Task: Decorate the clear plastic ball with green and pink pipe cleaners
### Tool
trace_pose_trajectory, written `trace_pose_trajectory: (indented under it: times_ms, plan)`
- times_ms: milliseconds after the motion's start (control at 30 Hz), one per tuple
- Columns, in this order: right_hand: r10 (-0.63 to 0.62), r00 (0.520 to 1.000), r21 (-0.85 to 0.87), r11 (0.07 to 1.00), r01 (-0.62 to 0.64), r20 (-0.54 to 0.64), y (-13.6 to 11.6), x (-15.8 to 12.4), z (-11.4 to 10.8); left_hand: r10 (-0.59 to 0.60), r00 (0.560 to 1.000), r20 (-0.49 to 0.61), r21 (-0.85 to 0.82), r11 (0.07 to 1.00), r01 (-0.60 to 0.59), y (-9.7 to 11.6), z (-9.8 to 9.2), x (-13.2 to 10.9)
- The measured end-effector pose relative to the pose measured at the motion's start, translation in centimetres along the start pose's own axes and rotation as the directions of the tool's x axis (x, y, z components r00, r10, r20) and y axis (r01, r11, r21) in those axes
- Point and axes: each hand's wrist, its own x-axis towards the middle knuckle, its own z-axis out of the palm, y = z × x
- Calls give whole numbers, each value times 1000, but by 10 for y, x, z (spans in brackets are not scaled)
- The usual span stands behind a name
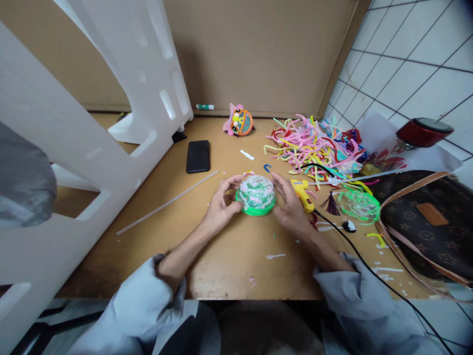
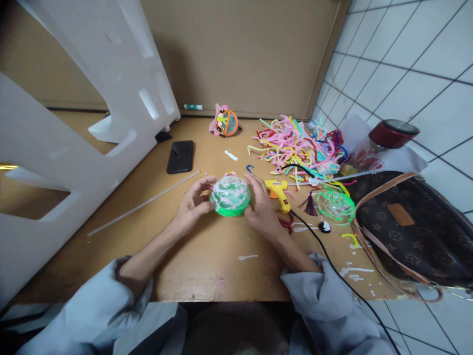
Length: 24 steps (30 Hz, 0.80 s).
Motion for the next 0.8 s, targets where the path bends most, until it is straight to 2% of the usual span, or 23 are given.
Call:
trace_pose_trajectory:
  times_ms: [100, 200, 333, 600, 800]
  plan:
    - [39, 997, -49, 998, -42, -64, 1, 2, -2, -27, 999, -33, 38, 999, 28, 2, -1, 2]
    - [125, 984, -102, 985, -138, -124, 1, 3, -4, -47, 997, -68, 85, 995, 52, 2, -1, 4]
    - [226, 970, -61, 971, -232, -91, -3, 4, -6, -62, 994, -89, 129, 989, 73, 1, -1, 5]
    - [264, 961, -15, 964, -266, -79, -7, 1, -4, -112, 994, -12, 36, 993, 113, -2, 0, 5]
    - [217, 972, 26, 976, -215, -95, -8, 1, -5, -105, 994, 15, -11, 994, 105, 0, 1, 3]
